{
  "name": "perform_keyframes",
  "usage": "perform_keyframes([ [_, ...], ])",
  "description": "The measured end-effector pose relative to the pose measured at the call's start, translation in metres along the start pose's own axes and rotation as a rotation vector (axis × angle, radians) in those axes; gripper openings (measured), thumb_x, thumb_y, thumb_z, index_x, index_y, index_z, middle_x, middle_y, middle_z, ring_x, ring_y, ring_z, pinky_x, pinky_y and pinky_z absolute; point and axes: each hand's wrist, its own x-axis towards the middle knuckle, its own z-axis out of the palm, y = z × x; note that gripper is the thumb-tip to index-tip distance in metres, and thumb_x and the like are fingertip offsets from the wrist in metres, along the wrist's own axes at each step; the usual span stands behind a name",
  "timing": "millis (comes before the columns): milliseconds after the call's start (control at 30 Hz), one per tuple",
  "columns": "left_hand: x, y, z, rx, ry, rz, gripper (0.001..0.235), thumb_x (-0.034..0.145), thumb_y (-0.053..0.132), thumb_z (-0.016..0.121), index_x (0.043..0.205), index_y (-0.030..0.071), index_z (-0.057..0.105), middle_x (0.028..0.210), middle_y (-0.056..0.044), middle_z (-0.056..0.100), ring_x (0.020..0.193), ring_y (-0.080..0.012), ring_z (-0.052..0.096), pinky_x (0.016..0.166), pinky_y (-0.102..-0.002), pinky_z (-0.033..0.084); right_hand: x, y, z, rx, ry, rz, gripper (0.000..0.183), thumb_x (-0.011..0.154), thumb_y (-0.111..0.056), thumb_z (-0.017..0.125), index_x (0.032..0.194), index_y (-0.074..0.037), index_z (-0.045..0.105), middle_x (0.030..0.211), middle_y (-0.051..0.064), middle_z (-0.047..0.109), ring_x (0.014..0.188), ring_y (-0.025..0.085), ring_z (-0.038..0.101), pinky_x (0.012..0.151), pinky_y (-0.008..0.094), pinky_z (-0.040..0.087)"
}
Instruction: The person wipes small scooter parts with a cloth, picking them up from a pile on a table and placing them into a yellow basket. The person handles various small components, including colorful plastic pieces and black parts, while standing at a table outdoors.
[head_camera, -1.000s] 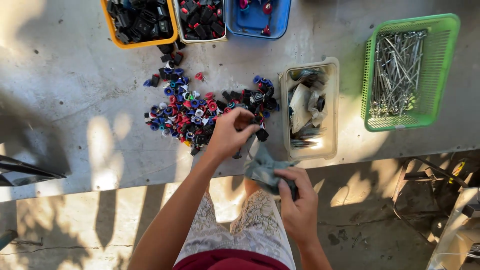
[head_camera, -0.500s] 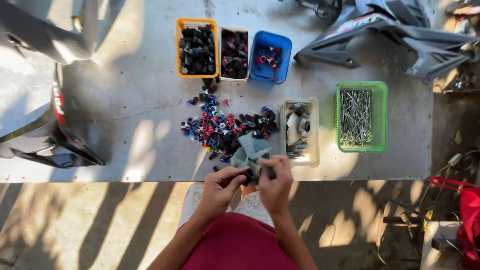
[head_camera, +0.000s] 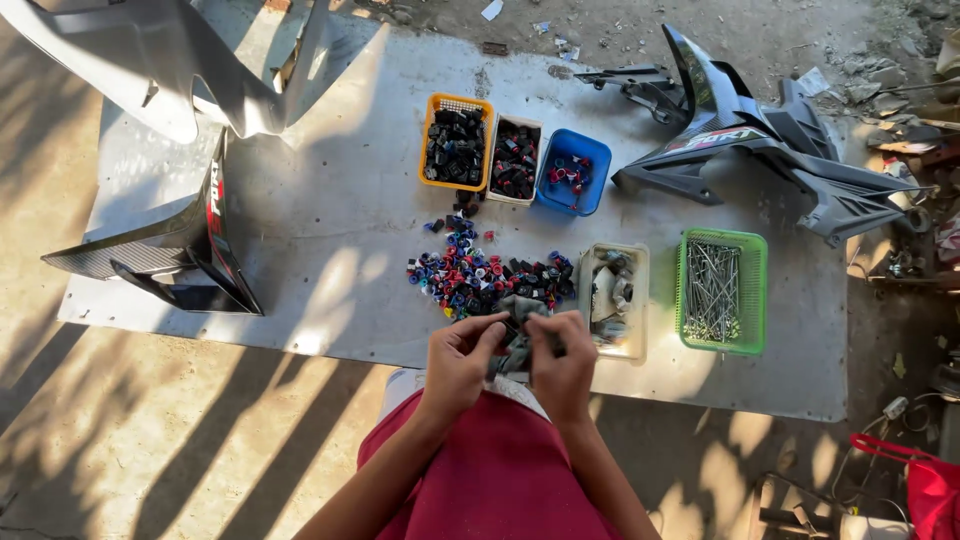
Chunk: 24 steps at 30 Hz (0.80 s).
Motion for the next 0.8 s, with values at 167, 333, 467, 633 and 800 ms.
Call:
perform_keyframes([
  [167, 0.015, 0.012, -0.001, 0.039, -0.098, 0.097, 0.022, 0.098, 0.006, 0.066, 0.116, -0.002, 0.076, 0.093, -0.003, 0.078, 0.082, -0.0066, 0.069, 0.074, -0.023, 0.057, 0.011, -0.026, -0.008, 0.058, 0.067, 0.055, 0.008, 0.093, 0.002, 0.072, 0.098, -0.003, 0.069, 0.091, 0.005, 0.061, 0.079, 0.015, 0.06, 0.07, 0.027, 0.048],
  [333, 0.016, 0.016, 0.011, -0.032, -0.088, 0.002, 0.021, 0.098, 0.006, 0.064, 0.112, -0.003, 0.077, 0.09, -0.003, 0.077, 0.079, -0.0078, 0.068, 0.07, -0.026, 0.057, 0.021, -0.012, 0.003, 0.039, 0.03, -0.021, 0.008, 0.092, 0.001, 0.074, 0.099, -0.001, 0.072, 0.089, 0.005, 0.06, 0.074, 0.013, 0.059, 0.064, 0.026, 0.048],
  [467, 0.017, 0.044, 0.014, 0.042, -0.151, 0.115, 0.021, 0.099, 0.005, 0.066, 0.117, -0.002, 0.075, 0.092, -0.003, 0.076, 0.083, -0.0067, 0.068, 0.076, -0.024, 0.057, 0.027, 0.017, -0.014, 0.053, 0.156, 0.277, 0.003, 0.101, -0.002, 0.069, 0.099, -0.001, 0.071, 0.089, 0.004, 0.071, 0.075, 0.012, 0.06, 0.066, 0.026, 0.049],
  [633, 0.012, 0.072, 0.021, 0.192, -0.185, 0.175, 0.02, 0.097, 0.003, 0.066, 0.117, -0.002, 0.068, 0.096, -0.004, 0.077, 0.086, -0.0073, 0.069, 0.078, -0.024, 0.057, 0.045, -0.024, -0.019, 0.151, 0.051, 0.004, 0.003, 0.099, -0.001, 0.069, 0.101, 0.001, 0.07, 0.089, 0.005, 0.059, 0.079, 0.01, 0.055, 0.069, 0.025, 0.044],
  [800, 0.018, 0.065, 0.018, 0.258, -0.2, 0.19, 0.015, 0.098, 0.002, 0.066, 0.112, -0.003, 0.066, 0.096, -0.006, 0.074, 0.087, -0.0086, 0.067, 0.078, -0.025, 0.055, 0.047, 0.009, -0.012, 0.109, 0.021, 0.058, 0.008, 0.096, 0.001, 0.068, 0.102, 0.002, 0.071, 0.087, 0.003, 0.059, 0.076, 0.008, 0.052, 0.066, 0.023, 0.042],
])
